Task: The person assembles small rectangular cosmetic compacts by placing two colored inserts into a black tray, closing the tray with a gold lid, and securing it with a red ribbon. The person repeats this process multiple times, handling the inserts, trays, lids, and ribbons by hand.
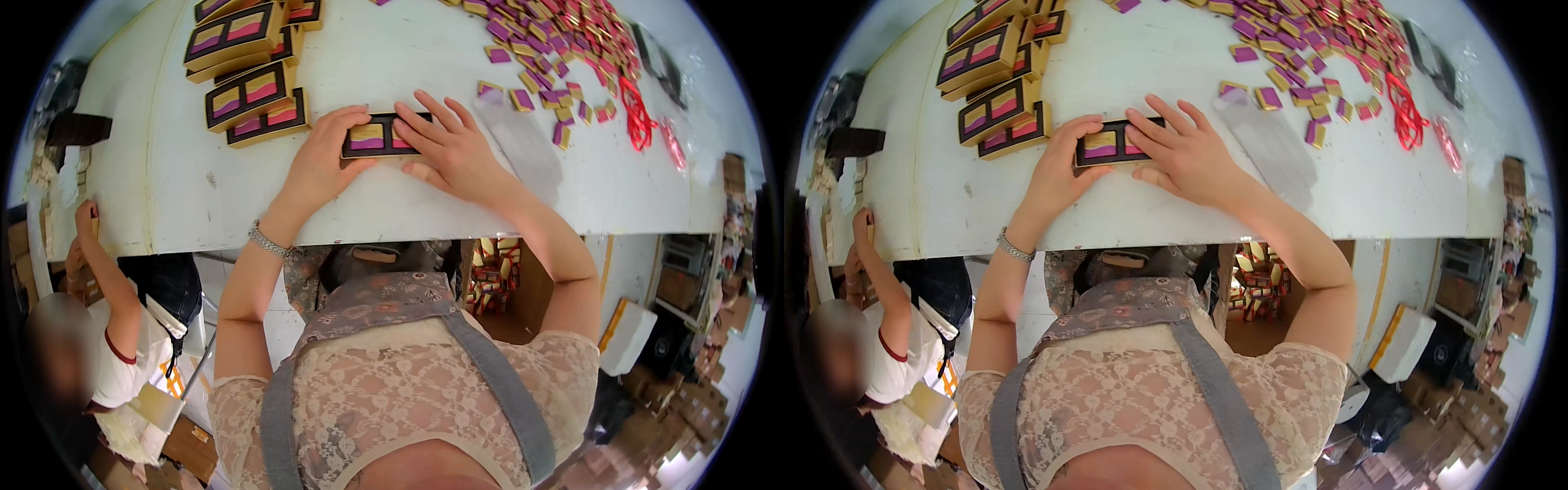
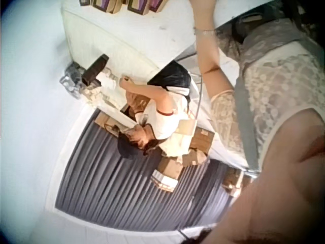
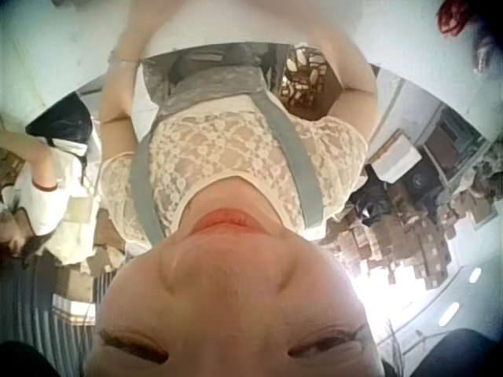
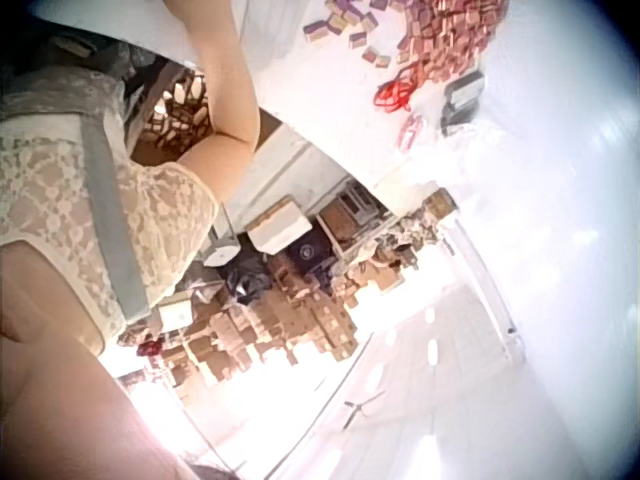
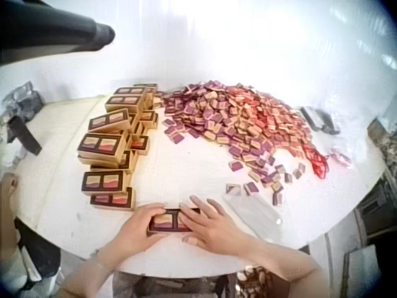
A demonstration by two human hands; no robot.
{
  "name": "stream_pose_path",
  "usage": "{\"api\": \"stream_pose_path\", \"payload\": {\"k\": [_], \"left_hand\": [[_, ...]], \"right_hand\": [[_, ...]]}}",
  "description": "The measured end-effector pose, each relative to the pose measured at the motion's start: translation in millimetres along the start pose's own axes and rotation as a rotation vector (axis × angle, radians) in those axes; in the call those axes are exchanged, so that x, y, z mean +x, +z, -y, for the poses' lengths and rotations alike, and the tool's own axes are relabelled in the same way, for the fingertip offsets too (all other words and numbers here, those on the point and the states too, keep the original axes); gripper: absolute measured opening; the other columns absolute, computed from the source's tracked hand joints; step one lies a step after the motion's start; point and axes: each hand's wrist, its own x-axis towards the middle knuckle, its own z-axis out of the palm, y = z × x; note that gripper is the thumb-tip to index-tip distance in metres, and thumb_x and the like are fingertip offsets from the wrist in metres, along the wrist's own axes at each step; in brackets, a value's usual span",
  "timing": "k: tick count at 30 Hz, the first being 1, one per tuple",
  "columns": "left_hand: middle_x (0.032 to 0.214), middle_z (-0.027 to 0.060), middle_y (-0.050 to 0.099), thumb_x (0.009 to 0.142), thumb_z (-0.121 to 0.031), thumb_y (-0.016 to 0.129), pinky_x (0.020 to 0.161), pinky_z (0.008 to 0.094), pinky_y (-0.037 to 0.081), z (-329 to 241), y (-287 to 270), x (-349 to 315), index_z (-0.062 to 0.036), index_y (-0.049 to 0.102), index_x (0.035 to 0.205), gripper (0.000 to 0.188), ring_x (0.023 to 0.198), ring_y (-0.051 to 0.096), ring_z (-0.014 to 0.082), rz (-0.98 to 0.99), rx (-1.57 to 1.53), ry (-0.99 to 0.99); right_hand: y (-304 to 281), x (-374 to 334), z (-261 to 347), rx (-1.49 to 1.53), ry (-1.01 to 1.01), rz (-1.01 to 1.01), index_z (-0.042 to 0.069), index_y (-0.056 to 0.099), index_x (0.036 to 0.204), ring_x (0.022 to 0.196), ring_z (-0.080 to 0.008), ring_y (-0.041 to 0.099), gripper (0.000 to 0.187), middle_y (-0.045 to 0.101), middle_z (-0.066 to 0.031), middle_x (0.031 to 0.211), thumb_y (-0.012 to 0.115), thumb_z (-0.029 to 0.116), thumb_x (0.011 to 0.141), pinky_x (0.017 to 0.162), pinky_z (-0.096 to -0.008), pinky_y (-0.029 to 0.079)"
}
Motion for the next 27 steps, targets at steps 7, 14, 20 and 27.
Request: {"api": "stream_pose_path", "payload": {"k": [7, 14, 20, 27], "left_hand": [[0.139, 0.0066, 0.048, 0.078, -0.006, 0.07, 0.103, 0.0386, 0.04, -9.9, -6.7, -20.4, -0.0076, 0.059, 0.119, 0.043, 0.13, 0.042, 0.0294, -0.106, 0.332, 0.037], [0.13, 0.0114, 0.054, 0.076, 0.004, 0.066, 0.098, 0.04, 0.045, -46.1, 23.5, -35.1, -0.0067, 0.066, 0.106, 0.031, 0.122, 0.05, 0.0333, -0.382, 0.311, 0.256], [0.126, 0.0155, 0.054, 0.089, -0.009, 0.063, 0.099, 0.0382, 0.043, -74.7, 54.5, -40.9, -0.0021, 0.051, 0.129, 0.042, 0.12, 0.051, 0.0309, -0.36, -0.217, 0.004], [0.092, 0.0033, 0.056, 0.101, -0.015, 0.045, 0.086, 0.0291, 0.046, -88.4, 30.2, -50.3, -0.0035, 0.045, 0.133, 0.034, 0.09, 0.056, 0.0139, -0.303, -1.27, -0.113]], "right_hand": [[-22.0, -81.9, -34.7, -0.482, 0.834, -0.213, 0.003, 0.058, 0.12, 0.114, -0.0326, 0.052, 0.062, 0.061, -0.0153, 0.118, 0.079, 0.034, 0.071, 0.097, -0.046, 0.04], [-37.1, -80.9, -33.2, 0.348, 1.251, -0.187, -0.001, 0.062, 0.106, 0.083, -0.0214, 0.065, 0.051, 0.069, -0.0132, 0.096, 0.08, 0.029, 0.069, 0.073, -0.0312, 0.05], [-51.8, -41.5, 8.7, 0.543, 1.02, -0.481, 0.001, 0.067, 0.092, 0.068, -0.0158, 0.064, 0.016, 0.07, -0.0098, 0.083, 0.07, 0.012, 0.081, 0.065, -0.0278, 0.05], [-54.4, -29.6, 131.2, 0.639, 0.586, -0.395, 0.005, 0.071, 0.097, 0.06, -0.0201, 0.06, 0.017, 0.066, -0.0096, 0.074, 0.072, 0.009, 0.081, 0.056, -0.0313, 0.048]]}}
